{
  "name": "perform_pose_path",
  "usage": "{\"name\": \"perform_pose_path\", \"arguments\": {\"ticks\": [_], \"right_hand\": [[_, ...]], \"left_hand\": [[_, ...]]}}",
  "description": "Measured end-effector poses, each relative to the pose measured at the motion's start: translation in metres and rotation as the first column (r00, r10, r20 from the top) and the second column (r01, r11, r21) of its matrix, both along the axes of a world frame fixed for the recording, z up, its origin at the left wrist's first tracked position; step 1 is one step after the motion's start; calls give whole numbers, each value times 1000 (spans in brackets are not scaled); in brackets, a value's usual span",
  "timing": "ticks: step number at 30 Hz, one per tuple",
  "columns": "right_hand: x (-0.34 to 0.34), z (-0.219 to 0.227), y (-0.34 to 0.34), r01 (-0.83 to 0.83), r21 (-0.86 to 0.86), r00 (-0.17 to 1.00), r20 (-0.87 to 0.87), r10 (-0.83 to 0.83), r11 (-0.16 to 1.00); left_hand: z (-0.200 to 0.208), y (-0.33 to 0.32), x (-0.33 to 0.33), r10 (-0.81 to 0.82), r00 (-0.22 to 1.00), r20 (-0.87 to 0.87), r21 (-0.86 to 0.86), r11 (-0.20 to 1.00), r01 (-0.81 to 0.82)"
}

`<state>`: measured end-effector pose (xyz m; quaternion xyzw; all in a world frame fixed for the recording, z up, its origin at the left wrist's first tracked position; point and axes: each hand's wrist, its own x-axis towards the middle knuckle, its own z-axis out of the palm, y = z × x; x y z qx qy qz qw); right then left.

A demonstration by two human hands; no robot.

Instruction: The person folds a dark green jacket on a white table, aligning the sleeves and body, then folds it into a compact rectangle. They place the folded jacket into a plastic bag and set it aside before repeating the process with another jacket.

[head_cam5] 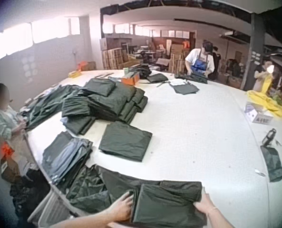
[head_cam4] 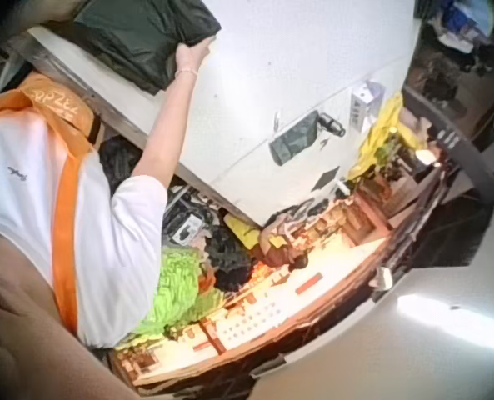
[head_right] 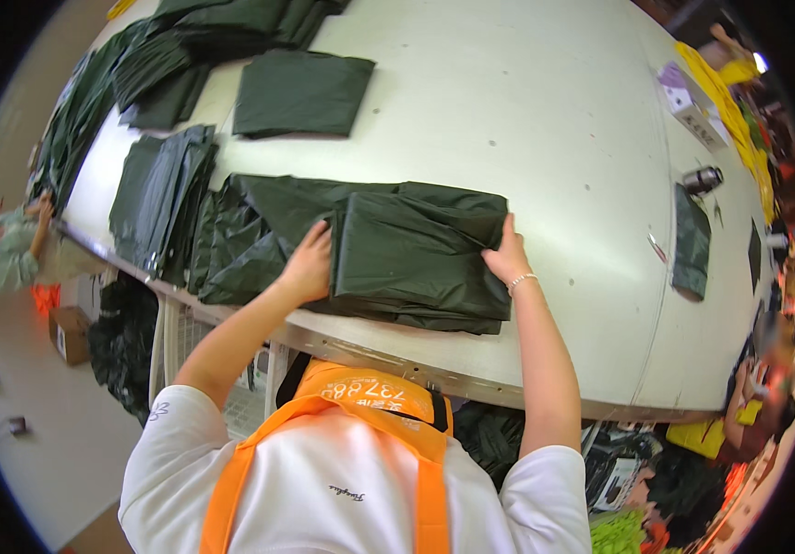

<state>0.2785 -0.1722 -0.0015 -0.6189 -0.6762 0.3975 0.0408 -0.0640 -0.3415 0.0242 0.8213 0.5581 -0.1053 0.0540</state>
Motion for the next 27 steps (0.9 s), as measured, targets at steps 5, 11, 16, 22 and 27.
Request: {"name": "perform_pose_path", "arguments": {"ticks": [5, 11, 16, 22, 27], "right_hand": [[-46, 49, -32, -95, 344, 966, 259, 3, 934], [-71, 49, -68, -644, 531, 762, 387, 519, 551], [-59, 17, -63, -636, 509, 771, 399, 496, 580], [-61, 9, -65, -608, 551, 793, 374, 482, 572], [-60, 9, -66, -606, 566, 794, 379, 476, 559]], "left_hand": [[17, 3, -70, 413, 856, 311, 448, 731, -515], [-58, 0, -126, 746, 586, 317, 39, 607, -793], [-15, -32, -121, 441, 442, 781, 400, 191, -897], [-69, -151, -77, 161, -536, 829, -414, -467, -781], [-38, -125, -111, -250, -944, 216, -885, 359, -298]]}}
